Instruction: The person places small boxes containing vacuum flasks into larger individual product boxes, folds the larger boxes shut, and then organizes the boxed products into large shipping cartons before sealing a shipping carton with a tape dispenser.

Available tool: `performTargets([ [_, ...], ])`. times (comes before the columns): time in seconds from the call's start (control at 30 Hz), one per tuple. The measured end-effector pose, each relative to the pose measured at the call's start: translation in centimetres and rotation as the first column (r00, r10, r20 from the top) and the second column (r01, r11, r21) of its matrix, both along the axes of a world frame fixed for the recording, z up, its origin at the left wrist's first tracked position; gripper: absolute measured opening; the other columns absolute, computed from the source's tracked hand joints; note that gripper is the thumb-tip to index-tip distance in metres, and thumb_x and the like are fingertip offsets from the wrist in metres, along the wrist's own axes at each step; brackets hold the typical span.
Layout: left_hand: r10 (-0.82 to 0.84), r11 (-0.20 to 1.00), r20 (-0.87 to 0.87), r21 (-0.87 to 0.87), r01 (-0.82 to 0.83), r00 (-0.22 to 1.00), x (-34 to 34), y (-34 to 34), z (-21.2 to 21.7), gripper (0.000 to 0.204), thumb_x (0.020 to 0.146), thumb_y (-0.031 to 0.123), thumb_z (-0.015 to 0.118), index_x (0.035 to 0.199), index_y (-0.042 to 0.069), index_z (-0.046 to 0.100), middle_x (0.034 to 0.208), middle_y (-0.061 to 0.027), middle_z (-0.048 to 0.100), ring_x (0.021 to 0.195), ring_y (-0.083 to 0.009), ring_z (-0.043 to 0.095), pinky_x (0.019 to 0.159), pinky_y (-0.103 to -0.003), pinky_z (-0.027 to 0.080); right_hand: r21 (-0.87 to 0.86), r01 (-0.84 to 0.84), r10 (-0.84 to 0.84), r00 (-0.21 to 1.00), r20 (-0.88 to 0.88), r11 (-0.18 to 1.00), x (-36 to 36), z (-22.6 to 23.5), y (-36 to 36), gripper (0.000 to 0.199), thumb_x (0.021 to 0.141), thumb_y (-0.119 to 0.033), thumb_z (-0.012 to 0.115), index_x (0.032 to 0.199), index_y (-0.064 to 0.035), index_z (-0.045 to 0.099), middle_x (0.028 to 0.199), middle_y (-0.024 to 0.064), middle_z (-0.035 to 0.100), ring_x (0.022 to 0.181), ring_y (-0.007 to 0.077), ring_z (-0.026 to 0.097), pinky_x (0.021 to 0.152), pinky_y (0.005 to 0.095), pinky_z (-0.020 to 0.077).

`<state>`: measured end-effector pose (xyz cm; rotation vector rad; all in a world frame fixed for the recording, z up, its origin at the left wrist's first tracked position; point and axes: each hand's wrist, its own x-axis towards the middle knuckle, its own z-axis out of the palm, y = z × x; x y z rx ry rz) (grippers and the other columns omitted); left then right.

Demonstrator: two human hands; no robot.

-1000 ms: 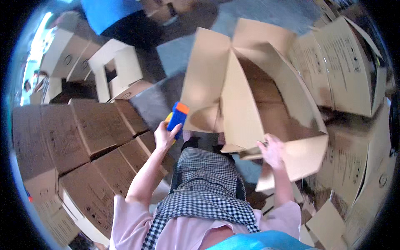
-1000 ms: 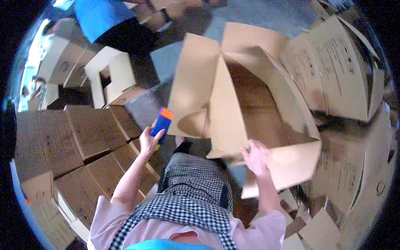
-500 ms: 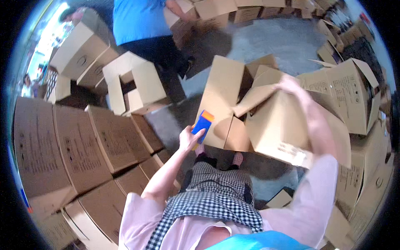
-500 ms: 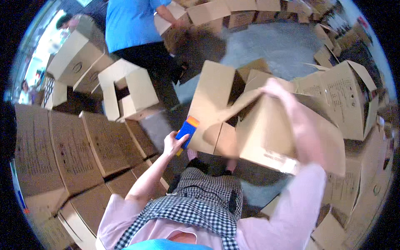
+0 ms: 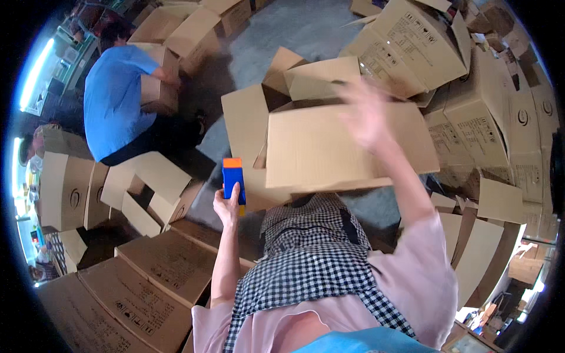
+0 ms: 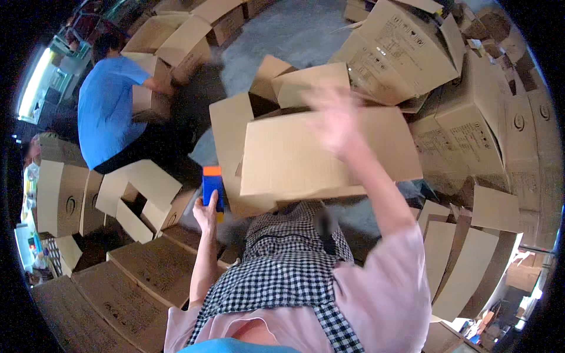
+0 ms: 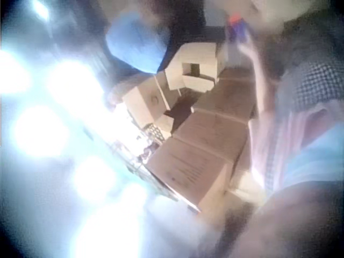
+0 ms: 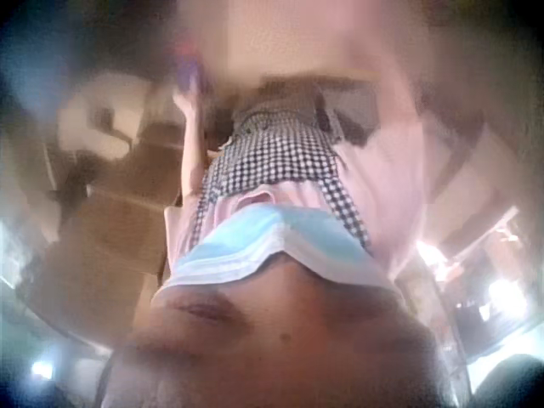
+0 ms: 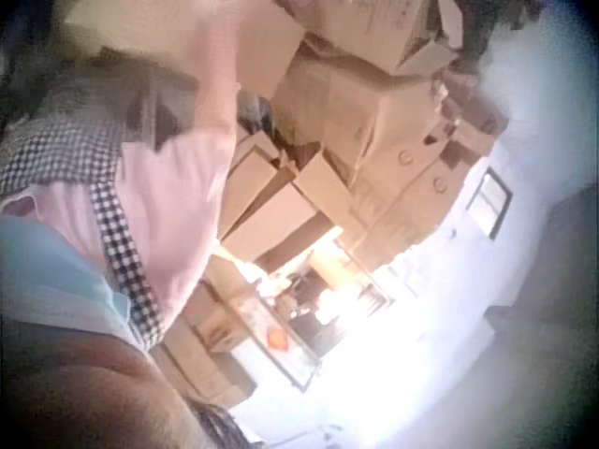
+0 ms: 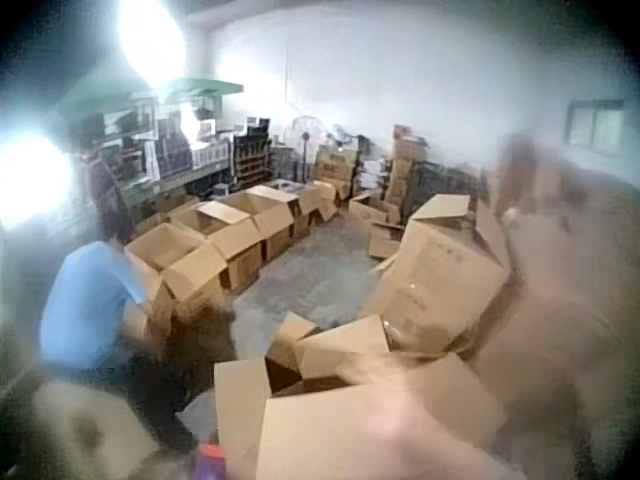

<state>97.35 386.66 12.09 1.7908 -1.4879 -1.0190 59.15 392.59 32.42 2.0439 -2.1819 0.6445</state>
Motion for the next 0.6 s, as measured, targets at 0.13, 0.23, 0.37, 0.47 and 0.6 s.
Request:
performTargets([
  [0.13, -0.067, 0.996, 0.302, 0.073, 0.047, 0.951, -4.7, 0.6, -1.3, 0.063, 0.069, 0.052, 0.078, 0.094, -0.005, 0.067, 0.087, -0.0235, 0.069, 0.084, -0.0344, 0.068, 0.079, -0.041, 0.051, -0.484, 0.828, -0.719, 0.517, 0.465, 0.282, -13.4, -1.4, 22.6, 0.043, 0.100, -0.032, 0.044, 0.126, 0.0009, 0.052, 0.126, 0.0148, 0.055, 0.113, 0.0276, 0.053, 0.099, 0.0386, 0.0409],
  [0.23, -0.215, 0.966, 0.403, 0.221, 0.133, 0.889, -9.3, 1.1, -3.3, 0.067, 0.068, 0.057, 0.076, 0.095, -0.003, 0.067, 0.092, -0.0228, 0.069, 0.090, -0.0358, 0.067, 0.083, -0.044, 0.050, 0.232, 0.938, -0.754, 0.044, 0.656, 0.257, -24.7, -17.0, 37.6, 0.045, 0.093, -0.030, 0.058, 0.126, 0.0012, 0.053, 0.125, 0.0154, 0.056, 0.116, 0.0298, 0.052, 0.101, 0.0412, 0.0383],
  [0.37, -0.271, 0.958, 0.417, 0.201, 0.203, 0.867, -14.0, 1.1, -3.1, 0.068, 0.068, 0.060, 0.074, 0.093, -0.003, 0.064, 0.092, -0.0233, 0.068, 0.090, -0.0383, 0.066, 0.082, -0.046, 0.050, 0.394, 0.862, -0.735, -0.038, 0.677, 0.319, -25.5, -21.1, 31.6, 0.045, 0.093, -0.028, 0.058, 0.127, 0.0007, 0.052, 0.125, 0.0153, 0.057, 0.116, 0.0293, 0.052, 0.101, 0.0410, 0.0392],
  [0.47, -0.238, 0.971, 0.486, 0.149, 0.188, 0.841, -18.0, -0.6, -3.6, 0.068, 0.070, 0.060, 0.072, 0.093, -0.002, 0.062, 0.093, -0.0239, 0.067, 0.089, -0.0397, 0.065, 0.080, -0.047, 0.051, 0.405, 0.854, -0.752, -0.024, 0.659, 0.327, -26.8, -21.7, 29.3, 0.045, 0.093, -0.027, 0.059, 0.127, 0.0004, 0.052, 0.125, 0.0153, 0.057, 0.116, 0.0289, 0.053, 0.100, 0.0409, 0.0399],
  [0.6, -0.292, 0.956, 0.638, 0.167, 0.242, 0.712, -24.0, -3.4, -5.0, 0.065, 0.073, 0.059, 0.068, 0.095, -0.002, 0.063, 0.096, -0.0227, 0.068, 0.091, -0.0388, 0.066, 0.079, -0.046, 0.052, 0.392, 0.858, -0.766, 0.002, 0.643, 0.331, -28.4, -22.3, 28.1, 0.045, 0.092, -0.026, 0.059, 0.128, 0.0000, 0.052, 0.124, 0.0152, 0.058, 0.116, 0.0284, 0.053, 0.100, 0.0407, 0.0408],
])
